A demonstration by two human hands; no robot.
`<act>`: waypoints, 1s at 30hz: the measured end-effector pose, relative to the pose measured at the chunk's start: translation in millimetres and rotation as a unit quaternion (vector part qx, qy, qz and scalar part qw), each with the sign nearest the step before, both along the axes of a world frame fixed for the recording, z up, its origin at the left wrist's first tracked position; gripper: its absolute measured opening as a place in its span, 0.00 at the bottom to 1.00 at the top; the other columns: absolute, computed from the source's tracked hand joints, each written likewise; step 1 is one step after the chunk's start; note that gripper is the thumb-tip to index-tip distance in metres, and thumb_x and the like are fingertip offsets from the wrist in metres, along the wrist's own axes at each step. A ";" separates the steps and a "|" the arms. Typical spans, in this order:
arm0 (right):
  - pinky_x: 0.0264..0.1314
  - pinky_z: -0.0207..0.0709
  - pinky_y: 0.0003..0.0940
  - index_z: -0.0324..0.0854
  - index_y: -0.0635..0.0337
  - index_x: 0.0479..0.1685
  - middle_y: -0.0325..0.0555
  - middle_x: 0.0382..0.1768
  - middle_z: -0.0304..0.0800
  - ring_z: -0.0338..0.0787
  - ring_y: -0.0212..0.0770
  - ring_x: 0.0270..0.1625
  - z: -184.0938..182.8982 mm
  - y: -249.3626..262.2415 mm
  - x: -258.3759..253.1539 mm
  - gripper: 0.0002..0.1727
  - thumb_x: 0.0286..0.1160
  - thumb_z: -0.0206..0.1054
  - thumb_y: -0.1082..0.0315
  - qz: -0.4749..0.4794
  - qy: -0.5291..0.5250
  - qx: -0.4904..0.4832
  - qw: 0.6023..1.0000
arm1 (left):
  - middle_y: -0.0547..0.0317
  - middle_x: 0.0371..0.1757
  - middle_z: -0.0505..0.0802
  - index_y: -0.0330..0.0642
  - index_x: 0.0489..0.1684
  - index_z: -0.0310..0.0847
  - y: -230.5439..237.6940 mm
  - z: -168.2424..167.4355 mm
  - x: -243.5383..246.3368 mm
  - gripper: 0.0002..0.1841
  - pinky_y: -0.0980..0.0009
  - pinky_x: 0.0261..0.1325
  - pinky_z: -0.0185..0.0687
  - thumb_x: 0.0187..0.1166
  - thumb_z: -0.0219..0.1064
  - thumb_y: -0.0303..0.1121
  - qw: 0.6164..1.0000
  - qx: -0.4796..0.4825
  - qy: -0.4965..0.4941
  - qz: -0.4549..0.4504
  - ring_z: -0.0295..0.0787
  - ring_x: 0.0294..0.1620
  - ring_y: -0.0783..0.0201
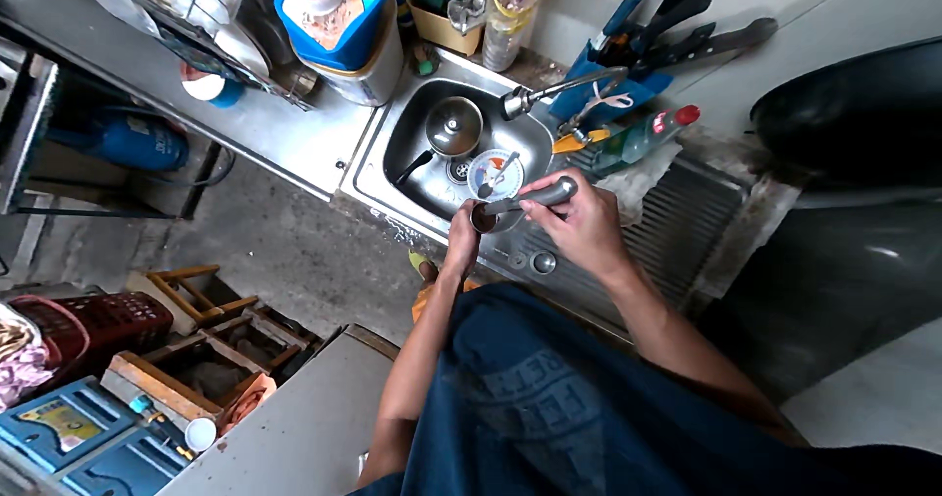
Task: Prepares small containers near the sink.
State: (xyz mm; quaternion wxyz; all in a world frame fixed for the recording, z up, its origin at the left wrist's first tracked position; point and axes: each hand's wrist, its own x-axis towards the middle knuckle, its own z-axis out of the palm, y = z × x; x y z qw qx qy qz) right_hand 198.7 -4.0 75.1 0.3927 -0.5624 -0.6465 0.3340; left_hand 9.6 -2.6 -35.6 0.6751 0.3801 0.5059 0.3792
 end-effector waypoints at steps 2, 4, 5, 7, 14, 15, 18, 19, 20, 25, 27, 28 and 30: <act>0.49 0.95 0.30 0.78 0.56 0.59 0.38 0.52 0.95 0.97 0.31 0.45 0.2 0.4 -0.6 0.16 0.78 0.75 0.65 0.001 0.001 0.002 1.000 | 0.59 0.55 0.90 0.53 0.63 0.82 0.4 -0.8 0.9 0.34 0.58 0.58 0.83 0.91 0.29 0.59 1.000 0.009 0.002 0.001 0.85 0.54 0.64; 0.48 0.95 0.30 0.78 0.56 0.59 0.38 0.52 0.94 0.97 0.31 0.45 0.8 1.4 -1.3 0.16 0.78 0.74 0.66 0.001 0.001 0.003 1.000 | 0.60 0.53 0.89 0.54 0.61 0.83 0.4 -1.5 1.2 0.33 0.59 0.56 0.83 0.91 0.30 0.60 1.000 0.011 0.005 0.001 0.85 0.53 0.64; 0.48 0.95 0.30 0.78 0.56 0.59 0.38 0.52 0.95 0.96 0.31 0.44 1.1 1.7 -1.2 0.16 0.78 0.74 0.65 0.001 -0.002 0.002 1.000 | 0.60 0.54 0.89 0.54 0.62 0.83 0.0 -2.6 1.2 0.33 0.58 0.58 0.83 0.91 0.31 0.60 1.000 0.012 0.001 0.001 0.85 0.54 0.64; 0.47 0.94 0.30 0.78 0.55 0.60 0.37 0.52 0.95 0.96 0.30 0.44 1.0 2.6 -1.2 0.16 0.78 0.74 0.64 -0.001 -0.007 -0.003 1.000 | 0.59 0.56 0.89 0.52 0.62 0.82 -0.1 -4.6 0.4 0.34 0.58 0.60 0.83 0.91 0.29 0.59 1.000 0.021 -0.008 -0.001 0.85 0.56 0.64; 0.46 0.94 0.29 0.78 0.54 0.60 0.37 0.51 0.95 0.96 0.30 0.43 -2.5 3.7 -0.8 0.16 0.78 0.74 0.64 0.005 -0.009 -0.008 1.000 | 0.59 0.53 0.89 0.53 0.62 0.82 -1.5 5.3 0.4 0.34 0.60 0.55 0.83 0.91 0.27 0.59 1.000 0.002 0.014 -0.002 0.85 0.52 0.65; 0.46 0.94 0.29 0.78 0.53 0.60 0.36 0.50 0.95 0.96 0.30 0.43 -3.0 4.5 -0.3 0.16 0.78 0.74 0.64 0.006 -0.007 -0.010 1.000 | 0.59 0.53 0.89 0.53 0.62 0.82 -1.0 4.0 0.4 0.34 0.60 0.56 0.83 0.91 0.27 0.59 1.000 0.002 0.014 -0.001 0.84 0.53 0.65; 0.46 0.95 0.31 0.78 0.54 0.60 0.37 0.51 0.95 0.97 0.32 0.43 -2.9 5.9 1.3 0.16 0.78 0.75 0.66 0.013 0.012 -0.021 1.000 | 0.59 0.55 0.89 0.53 0.63 0.82 -1.2 -0.8 -0.8 0.35 0.59 0.58 0.83 0.91 0.27 0.60 1.000 0.010 0.001 0.000 0.85 0.54 0.65; 0.46 0.95 0.31 0.78 0.54 0.60 0.38 0.51 0.95 0.97 0.32 0.43 -2.3 6.6 1.8 0.16 0.77 0.75 0.66 0.018 0.017 -0.022 0.999 | 0.59 0.54 0.89 0.53 0.62 0.82 -0.9 -1.3 -1.4 0.35 0.60 0.58 0.83 0.91 0.27 0.60 1.000 0.009 -0.002 0.000 0.85 0.53 0.65; 0.46 0.95 0.31 0.78 0.54 0.60 0.38 0.51 0.95 0.97 0.32 0.43 -2.1 6.8 2.3 0.16 0.77 0.75 0.66 0.022 0.016 -0.021 0.999 | 0.60 0.55 0.89 0.53 0.63 0.82 -1.1 -2.0 -2.7 0.35 0.60 0.58 0.83 0.90 0.28 0.61 1.000 0.007 -0.007 -0.004 0.85 0.54 0.65; 0.49 0.93 0.27 0.80 0.51 0.59 0.35 0.52 0.95 0.96 0.28 0.47 0.4 9.0 6.4 0.15 0.77 0.75 0.65 0.052 -0.005 -0.021 0.998 | 0.61 0.54 0.89 0.56 0.66 0.81 -1.2 -3.6 -5.2 0.33 0.63 0.55 0.83 0.91 0.29 0.59 0.999 -0.027 -0.026 0.003 0.84 0.51 0.66; 0.47 0.94 0.27 0.81 0.51 0.59 0.34 0.50 0.96 0.96 0.28 0.45 1.1 9.1 6.7 0.15 0.77 0.75 0.65 0.051 -0.003 -0.022 0.998 | 0.61 0.55 0.89 0.55 0.66 0.80 -1.8 -5.8 -4.7 0.32 0.63 0.55 0.83 0.92 0.30 0.59 0.998 -0.035 -0.040 0.015 0.84 0.51 0.66; 0.46 0.94 0.27 0.81 0.51 0.58 0.35 0.50 0.96 0.96 0.28 0.45 1.9 8.8 6.6 0.15 0.77 0.76 0.64 0.046 0.000 -0.023 0.999 | 0.60 0.56 0.89 0.55 0.67 0.80 -2.2 -7.0 -4.2 0.32 0.61 0.56 0.83 0.92 0.31 0.59 0.998 -0.036 -0.046 0.021 0.85 0.52 0.65; 0.44 0.95 0.29 0.81 0.52 0.58 0.36 0.50 0.95 0.97 0.30 0.44 3.8 8.1 6.1 0.16 0.76 0.77 0.65 0.029 0.007 -0.017 0.999 | 0.59 0.58 0.89 0.54 0.68 0.80 -2.0 -7.8 -2.3 0.32 0.59 0.61 0.83 0.91 0.31 0.59 0.998 -0.032 -0.050 0.032 0.85 0.56 0.64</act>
